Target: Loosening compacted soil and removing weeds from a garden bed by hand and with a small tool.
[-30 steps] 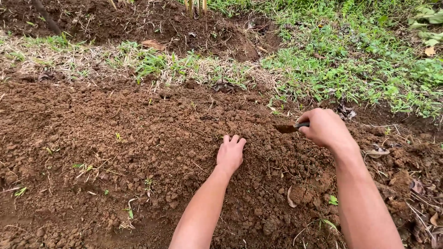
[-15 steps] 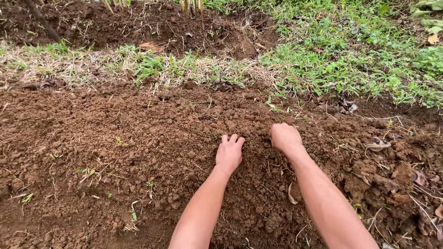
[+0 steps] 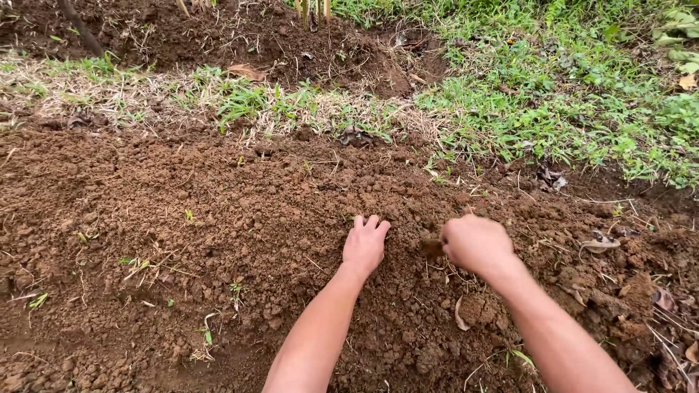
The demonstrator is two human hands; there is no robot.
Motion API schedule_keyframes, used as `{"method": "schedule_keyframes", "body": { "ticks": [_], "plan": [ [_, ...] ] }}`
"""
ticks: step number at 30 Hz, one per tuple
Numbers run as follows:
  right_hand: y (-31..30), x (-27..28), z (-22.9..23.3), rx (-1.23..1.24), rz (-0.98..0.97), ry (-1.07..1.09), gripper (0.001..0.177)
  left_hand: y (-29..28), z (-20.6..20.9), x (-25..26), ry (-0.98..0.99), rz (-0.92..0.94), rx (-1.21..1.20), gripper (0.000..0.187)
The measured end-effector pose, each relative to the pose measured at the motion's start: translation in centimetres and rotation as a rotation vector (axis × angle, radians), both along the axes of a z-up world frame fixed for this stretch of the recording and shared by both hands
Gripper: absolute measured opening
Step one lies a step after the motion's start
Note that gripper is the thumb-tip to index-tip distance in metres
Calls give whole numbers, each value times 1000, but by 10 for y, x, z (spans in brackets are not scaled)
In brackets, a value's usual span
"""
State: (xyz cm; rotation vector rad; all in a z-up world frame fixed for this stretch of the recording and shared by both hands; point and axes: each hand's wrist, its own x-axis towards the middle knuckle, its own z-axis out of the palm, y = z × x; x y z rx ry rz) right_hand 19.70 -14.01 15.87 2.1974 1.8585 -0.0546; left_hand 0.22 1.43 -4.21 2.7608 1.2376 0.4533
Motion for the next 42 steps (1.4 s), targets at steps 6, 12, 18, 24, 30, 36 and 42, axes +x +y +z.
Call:
{"method": "schedule_keyframes", "body": {
  "ticks": [6,12,18,24,30,36,42],
  "plan": [
    [67,26,-110,74,61,100,21,-3,2,0,-30,17,-7,43],
    [30,24,-73,7,-104,244,26,-13,14,-7,66,0,-74,37],
    [-12,-20,62,190,-149,403,26,-39,55,-25,166,-13,-83,54],
    [24,-53,77,521,-204,540,24,-49,63,-35,174,5,-77,71],
    [123,-67,-134,373,-117,347,25,-33,16,-30,-26,61,138,86],
    [114,-53,-122,361,-108,392,28,-30,11,-25,31,48,66,66],
    [119,-41,-151,342,24,260,28,-31,15,-27,9,58,27,61]
  ]
}}
